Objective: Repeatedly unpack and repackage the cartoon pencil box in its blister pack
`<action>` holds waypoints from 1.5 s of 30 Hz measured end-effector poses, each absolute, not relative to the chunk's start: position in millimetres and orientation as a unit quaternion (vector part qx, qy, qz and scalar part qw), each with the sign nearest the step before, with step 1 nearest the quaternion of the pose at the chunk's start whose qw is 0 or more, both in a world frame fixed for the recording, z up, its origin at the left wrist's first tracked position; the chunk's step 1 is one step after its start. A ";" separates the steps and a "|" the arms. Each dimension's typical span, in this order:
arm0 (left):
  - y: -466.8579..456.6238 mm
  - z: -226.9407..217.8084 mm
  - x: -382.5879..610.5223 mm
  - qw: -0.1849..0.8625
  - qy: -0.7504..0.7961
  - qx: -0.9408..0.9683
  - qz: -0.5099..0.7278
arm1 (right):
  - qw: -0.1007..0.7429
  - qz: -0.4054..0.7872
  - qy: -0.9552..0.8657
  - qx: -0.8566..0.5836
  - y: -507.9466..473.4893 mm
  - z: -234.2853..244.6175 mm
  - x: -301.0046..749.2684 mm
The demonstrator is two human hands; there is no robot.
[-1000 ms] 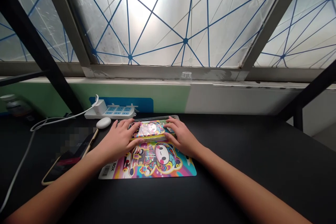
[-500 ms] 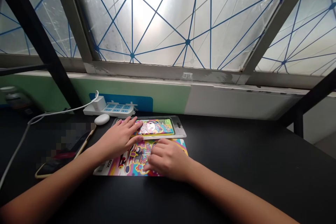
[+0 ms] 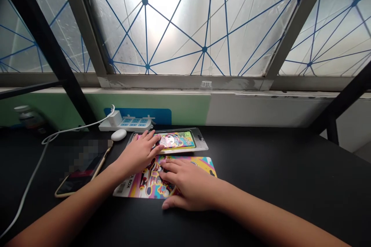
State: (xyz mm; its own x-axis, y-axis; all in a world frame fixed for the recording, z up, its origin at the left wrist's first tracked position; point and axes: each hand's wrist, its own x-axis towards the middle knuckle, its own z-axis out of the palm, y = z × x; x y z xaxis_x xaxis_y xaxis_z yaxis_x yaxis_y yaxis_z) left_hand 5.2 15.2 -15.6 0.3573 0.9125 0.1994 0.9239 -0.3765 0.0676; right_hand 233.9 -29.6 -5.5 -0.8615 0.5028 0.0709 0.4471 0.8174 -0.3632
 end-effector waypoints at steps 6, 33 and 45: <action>18.6 -15.0 -2.3 0.018 -0.541 -0.833 -0.114 | 0.114 0.135 -0.942 -0.285 -31.0 -6.0 229.9; 47.7 15.9 1.8 -0.073 -0.532 -0.838 -0.097 | 0.166 0.152 -0.847 -0.481 -13.3 11.6 251.0; 12.6 -11.4 -7.5 -0.061 -0.529 -0.841 -0.098 | 0.119 0.253 -0.778 -0.563 53.0 3.5 362.9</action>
State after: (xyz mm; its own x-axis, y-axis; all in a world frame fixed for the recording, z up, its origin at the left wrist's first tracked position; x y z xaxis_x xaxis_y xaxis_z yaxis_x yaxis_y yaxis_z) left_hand -7.5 12.6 -11.4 0.4205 0.9018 0.1000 0.8782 -0.4322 0.2051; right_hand 362.9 53.0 3.5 -0.3385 0.9356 -0.1001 0.8151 0.2384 -0.5280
